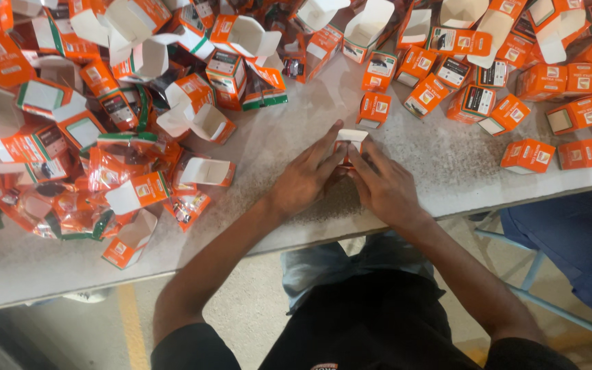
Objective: The person picks up small orange cardboard boxes one at a time from a large pile on the table, folds the flaps to close and shape each box by hand, and places the folded box back onto the table with the finished boxes.
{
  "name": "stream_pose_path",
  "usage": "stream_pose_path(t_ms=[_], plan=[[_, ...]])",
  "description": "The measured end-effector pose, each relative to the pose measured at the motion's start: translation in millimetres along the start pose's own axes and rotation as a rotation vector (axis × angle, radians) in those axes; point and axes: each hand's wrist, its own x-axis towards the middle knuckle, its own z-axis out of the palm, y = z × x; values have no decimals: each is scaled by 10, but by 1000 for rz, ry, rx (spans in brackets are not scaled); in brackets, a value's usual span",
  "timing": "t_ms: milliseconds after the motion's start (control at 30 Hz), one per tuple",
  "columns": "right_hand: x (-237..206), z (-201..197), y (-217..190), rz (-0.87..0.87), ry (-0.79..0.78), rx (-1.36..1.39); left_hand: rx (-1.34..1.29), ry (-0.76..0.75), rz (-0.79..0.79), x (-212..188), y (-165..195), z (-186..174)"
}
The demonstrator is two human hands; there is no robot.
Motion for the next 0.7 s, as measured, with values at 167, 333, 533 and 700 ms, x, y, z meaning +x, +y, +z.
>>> stream_pose_path(t_ms=[167, 333, 533, 700], plan=[[62, -56, 14, 17, -46, -27, 74, 13, 46, -13, 19, 12], [65, 7, 168, -127, 108, 107, -232, 135, 57, -33, -94, 70], [33, 45, 294, -133, 82, 212, -314, 38, 74, -23, -268, 23], [55, -56, 221, -54, 40, 352, -225, 19, 106, 9, -170, -100]])
